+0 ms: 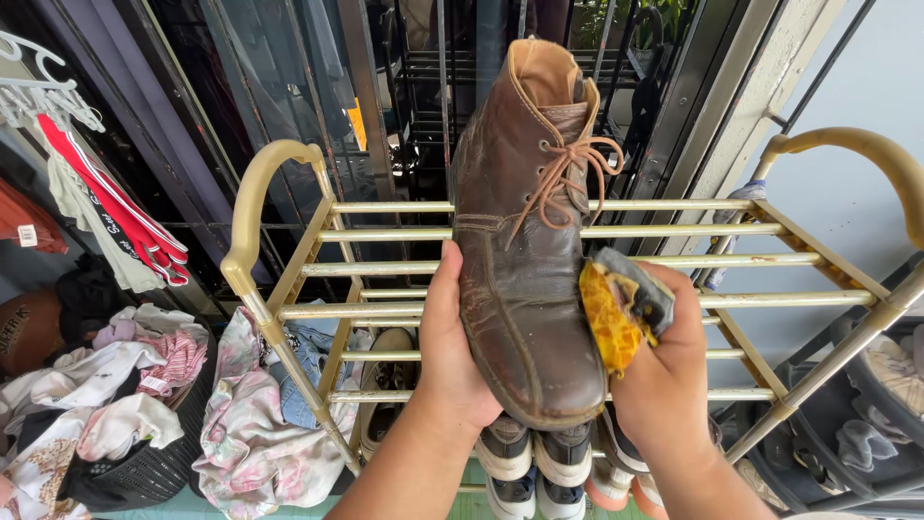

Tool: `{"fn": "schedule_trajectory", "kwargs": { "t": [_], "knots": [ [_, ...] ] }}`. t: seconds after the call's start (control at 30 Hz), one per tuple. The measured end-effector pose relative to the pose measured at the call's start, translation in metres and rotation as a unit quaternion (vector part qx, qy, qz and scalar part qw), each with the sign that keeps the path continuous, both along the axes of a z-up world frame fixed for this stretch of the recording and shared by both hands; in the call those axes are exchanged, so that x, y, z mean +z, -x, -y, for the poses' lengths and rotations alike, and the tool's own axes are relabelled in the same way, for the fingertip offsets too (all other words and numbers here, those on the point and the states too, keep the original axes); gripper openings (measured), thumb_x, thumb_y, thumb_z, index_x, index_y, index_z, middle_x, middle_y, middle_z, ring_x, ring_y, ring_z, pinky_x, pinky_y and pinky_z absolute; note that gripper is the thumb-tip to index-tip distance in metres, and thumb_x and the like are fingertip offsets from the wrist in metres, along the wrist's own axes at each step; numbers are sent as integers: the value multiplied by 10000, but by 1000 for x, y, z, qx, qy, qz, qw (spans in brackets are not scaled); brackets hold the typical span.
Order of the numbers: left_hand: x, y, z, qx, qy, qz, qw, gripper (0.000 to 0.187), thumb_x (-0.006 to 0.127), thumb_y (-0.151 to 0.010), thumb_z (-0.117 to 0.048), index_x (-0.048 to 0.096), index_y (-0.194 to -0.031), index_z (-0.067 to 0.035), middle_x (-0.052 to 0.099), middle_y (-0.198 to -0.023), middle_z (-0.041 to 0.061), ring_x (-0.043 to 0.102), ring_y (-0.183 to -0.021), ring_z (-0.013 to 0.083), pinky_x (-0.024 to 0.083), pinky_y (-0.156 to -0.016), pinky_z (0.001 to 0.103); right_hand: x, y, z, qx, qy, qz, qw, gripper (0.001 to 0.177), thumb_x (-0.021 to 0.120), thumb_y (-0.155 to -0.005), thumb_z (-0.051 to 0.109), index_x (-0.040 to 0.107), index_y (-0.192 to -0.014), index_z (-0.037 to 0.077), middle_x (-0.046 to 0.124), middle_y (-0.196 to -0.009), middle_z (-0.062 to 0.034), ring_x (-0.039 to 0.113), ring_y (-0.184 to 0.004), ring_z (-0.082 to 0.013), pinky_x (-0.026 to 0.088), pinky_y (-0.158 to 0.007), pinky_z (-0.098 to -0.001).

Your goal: Cleaning a pair of leather boots and sneakers using a cloth.

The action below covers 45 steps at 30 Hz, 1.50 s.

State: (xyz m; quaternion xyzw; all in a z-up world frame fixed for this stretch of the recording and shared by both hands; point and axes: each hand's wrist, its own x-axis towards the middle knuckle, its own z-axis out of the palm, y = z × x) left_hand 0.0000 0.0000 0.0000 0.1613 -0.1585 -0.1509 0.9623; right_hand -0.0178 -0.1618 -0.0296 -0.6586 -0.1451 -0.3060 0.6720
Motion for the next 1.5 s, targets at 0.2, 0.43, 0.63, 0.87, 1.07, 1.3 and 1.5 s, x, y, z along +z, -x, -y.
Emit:
{"fn": "schedule_trajectory", "kwargs": {
  "t": [0.2,0.43,0.63,0.87,1.07,1.3,1.5],
  "knots": [
    [-5,-5,-18,-43,21,152,987,743,421,-1089,-636,569,-1430,7,682,-1253,230,676,-1131,336,525,-1013,484,-21,36,3,33,125,142,981,346,681,-922,-2,559,-1244,38,617,-1196,-106,609,-1098,-182,492,-998,-310],
    [-19,16,-26,-43,-19,-68,997,658,406,-1092,-572,571,-1417,-24,686,-1276,198,697,-1096,350,570,-969,506,5,9,4,-49,193,159,967,420,592,-806,-103,573,-1201,39,621,-1154,-128,626,-1065,-256,502,-982,-345],
    [-12,36,-26,-120,-33,34,992,677,393,-995,-608,630,-1326,-68,701,-1202,179,710,-1044,340,591,-918,513,24,11,1,-179,241,131,945,399,616,-802,-123,612,-1168,37,624,-1106,-130,635,-1045,-304,498,-951,-362],
    [-19,28,-38,-57,-29,-32,997,600,444,-1014,-561,655,-1270,-61,717,-1195,147,698,-1067,290,563,-954,446,10,42,1,-49,334,204,919,552,719,-631,-5,647,-1170,91,631,-1077,-133,653,-959,-269,543,-804,-357],
    [-45,18,-35,-26,-67,-57,996,566,479,-1027,-528,656,-1285,-56,724,-1188,134,694,-1061,271,557,-948,434,23,22,1,-94,349,202,910,533,686,-686,-77,657,-1187,100,631,-1105,-119,661,-992,-282,562,-838,-367],
    [-57,9,-41,-48,-106,-4,993,615,487,-999,-573,640,-1277,-47,726,-1177,155,699,-1048,278,559,-928,432,18,46,-17,25,462,201,863,655,757,-531,14,677,-1172,123,633,-1036,-107,672,-906,-303,573,-751,-402],
    [-59,16,-27,-12,-141,-25,990,612,488,-1006,-526,610,-1350,-34,694,-1254,145,675,-1125,249,545,-982,423,14,30,-7,-216,421,220,853,662,739,-577,-40,670,-1210,140,610,-1102,-143,643,-911,-343,536,-759,-439]
  ]
}}
